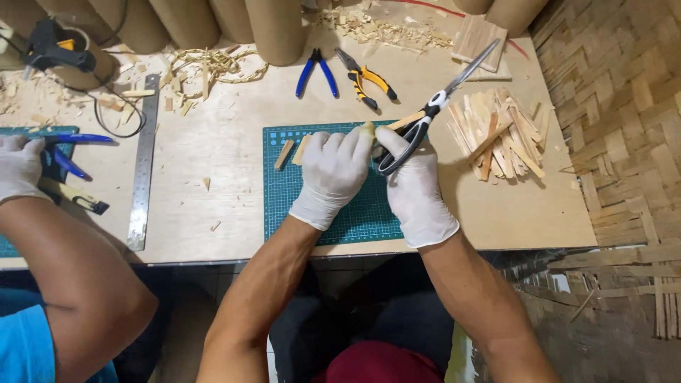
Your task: Cutting thin wooden sticks into smaller segments using scissors on a green cutting mat.
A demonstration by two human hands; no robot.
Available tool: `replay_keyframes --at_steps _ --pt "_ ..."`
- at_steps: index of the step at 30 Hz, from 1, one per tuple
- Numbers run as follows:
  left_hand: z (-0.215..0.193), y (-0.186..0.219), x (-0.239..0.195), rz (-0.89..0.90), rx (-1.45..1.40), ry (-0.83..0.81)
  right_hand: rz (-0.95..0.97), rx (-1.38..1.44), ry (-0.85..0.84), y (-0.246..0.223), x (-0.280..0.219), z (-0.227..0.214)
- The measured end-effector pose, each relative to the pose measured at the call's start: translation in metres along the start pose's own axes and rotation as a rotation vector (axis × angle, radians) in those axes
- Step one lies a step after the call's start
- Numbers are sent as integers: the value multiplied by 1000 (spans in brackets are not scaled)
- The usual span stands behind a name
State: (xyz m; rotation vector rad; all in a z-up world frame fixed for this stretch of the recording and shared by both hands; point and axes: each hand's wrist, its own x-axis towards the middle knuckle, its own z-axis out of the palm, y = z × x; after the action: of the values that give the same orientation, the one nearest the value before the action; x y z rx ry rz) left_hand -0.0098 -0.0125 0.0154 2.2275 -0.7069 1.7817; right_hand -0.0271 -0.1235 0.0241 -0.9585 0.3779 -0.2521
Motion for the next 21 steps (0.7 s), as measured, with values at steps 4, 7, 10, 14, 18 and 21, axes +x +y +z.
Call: replay_keyframes --at_steps 4,7,10,14,18,21 --pt "5 2 -5 34 45 13 -51 -32 34 -3 -4 -2" --pt "1 5 1 56 56 14 -82 -41 35 -4 -4 -7" --pt "-3 9 5 68 60 10 -83 -40 50 -4 -3 -11" --pt "-1 12 0 84 37 2 -99 -68 91 0 -1 -14" --pt "-1 16 -1 89 20 -6 -90 -60 122 2 6 -25" --pt "8 16 -13 -1 -105 -92 -113 -103 128 7 15 -37"
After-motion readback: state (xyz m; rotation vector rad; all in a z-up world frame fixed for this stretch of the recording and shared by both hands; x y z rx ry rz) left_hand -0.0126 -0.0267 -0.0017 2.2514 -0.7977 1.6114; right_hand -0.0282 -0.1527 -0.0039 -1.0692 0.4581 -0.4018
